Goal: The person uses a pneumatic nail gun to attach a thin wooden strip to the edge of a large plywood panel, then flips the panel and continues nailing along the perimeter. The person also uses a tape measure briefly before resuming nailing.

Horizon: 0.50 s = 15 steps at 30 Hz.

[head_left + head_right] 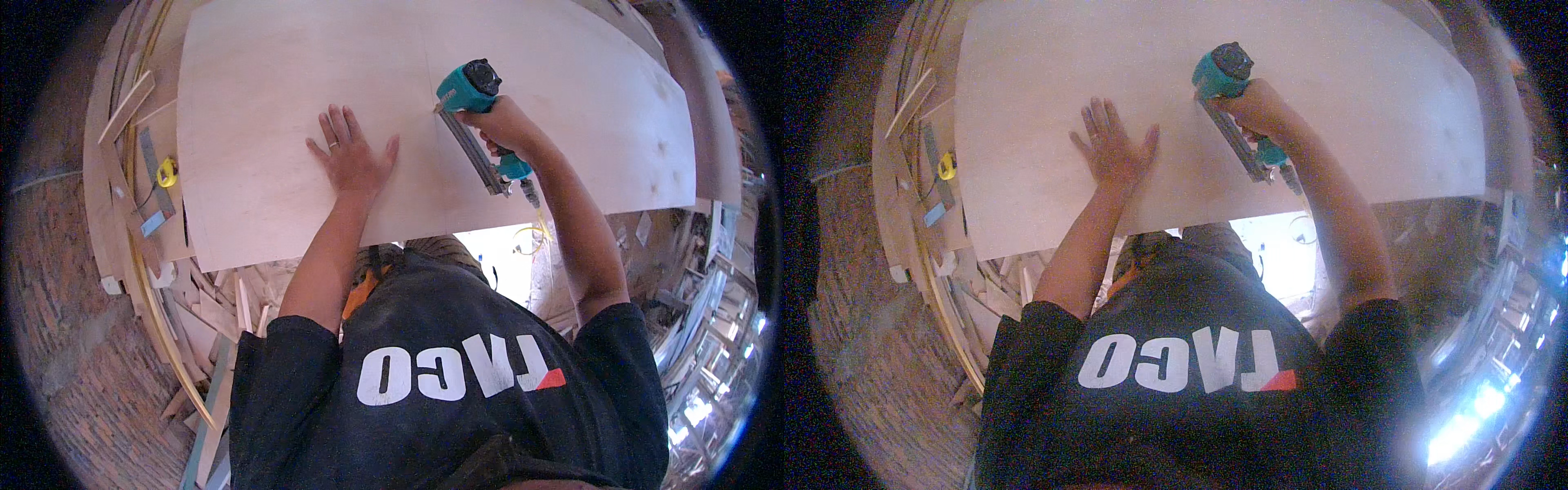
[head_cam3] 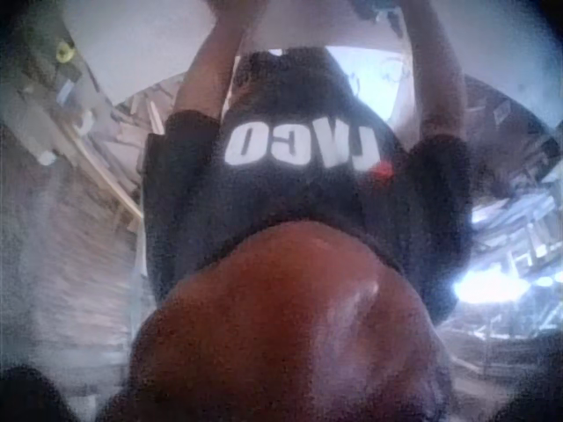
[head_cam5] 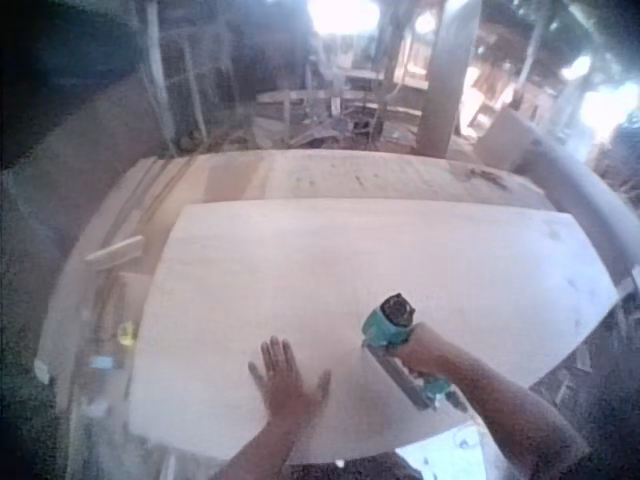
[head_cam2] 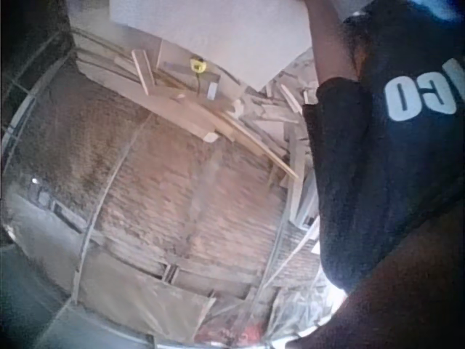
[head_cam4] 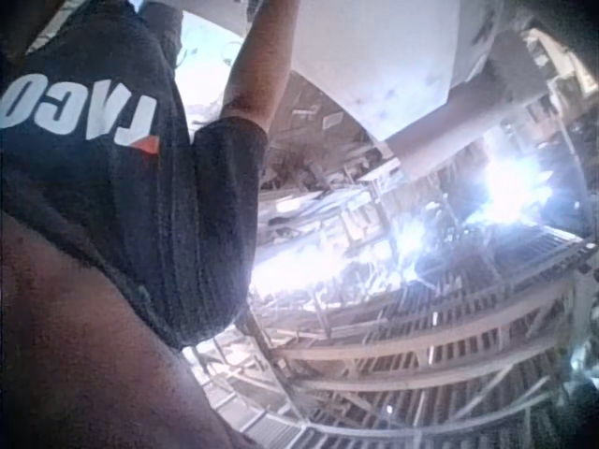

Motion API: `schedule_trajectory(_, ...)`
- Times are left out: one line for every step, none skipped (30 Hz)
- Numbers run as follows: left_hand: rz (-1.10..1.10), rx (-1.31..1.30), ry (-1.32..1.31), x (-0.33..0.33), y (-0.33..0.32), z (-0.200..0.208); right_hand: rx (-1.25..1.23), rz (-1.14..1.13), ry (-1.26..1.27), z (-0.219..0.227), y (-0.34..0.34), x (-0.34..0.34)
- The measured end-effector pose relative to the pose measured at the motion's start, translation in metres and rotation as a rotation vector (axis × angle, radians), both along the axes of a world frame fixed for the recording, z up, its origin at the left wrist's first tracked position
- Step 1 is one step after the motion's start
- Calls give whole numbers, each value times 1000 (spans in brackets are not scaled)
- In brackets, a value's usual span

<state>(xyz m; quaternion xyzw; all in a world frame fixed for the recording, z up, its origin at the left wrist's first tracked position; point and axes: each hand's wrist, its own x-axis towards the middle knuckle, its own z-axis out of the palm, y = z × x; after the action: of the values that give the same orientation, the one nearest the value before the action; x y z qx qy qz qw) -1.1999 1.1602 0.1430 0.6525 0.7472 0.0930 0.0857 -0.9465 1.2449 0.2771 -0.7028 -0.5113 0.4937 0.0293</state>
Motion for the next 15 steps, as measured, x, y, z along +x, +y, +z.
schedule_trajectory(-4,1,-10,1,0,2,-13,-11,2,3,-4,-1)
schedule_trajectory(-7,5,-20,0,0,3,-15,-8,-28,6,-8,-3)
schedule_trajectory(-10,-5,-20,-1,1,3,-18,-4,-58,8,-12,-6)
schedule_trajectory(-14,-16,-19,-2,1,3,-22,2,-87,10,-16,-9)
schedule_trajectory(-16,-25,-18,-3,2,3,-16,-13,-82,12,-19,-12)
schedule_trajectory(-17,-16,-25,-3,2,3,-10,-27,-77,13,-22,-15)
schedule_trajectory(-17,-8,-31,-4,2,2,-4,-39,-72,15,-24,-18)
schedule_trajectory(-17,2,-36,-4,3,2,1,-38,-69,16,-25,-19)
schedule_trajectory(-21,0,-37,-5,3,3,6,-37,-67,18,-24,-20)
schedule_trajectory(-24,-3,-38,-5,4,3,10,-34,-65,19,-22,-20)
schedule_trajectory(-23,-6,-34,-6,3,3,-2,-33,-94,17,-20,-20)
schedule_trajectory(-25,-8,-38,-6,4,3,-14,-32,-123,15,-18,-19)
schedule_trajectory(-26,-10,-42,-5,4,3,-26,-30,-153,13,-17,-18)
schedule_trajectory(-24,-9,-44,-7,5,3,-27,-28,-149,14,-17,-22)
schedule_trajectory(-21,-16,-40,-7,6,1,-28,-25,-145,17,-17,-26)
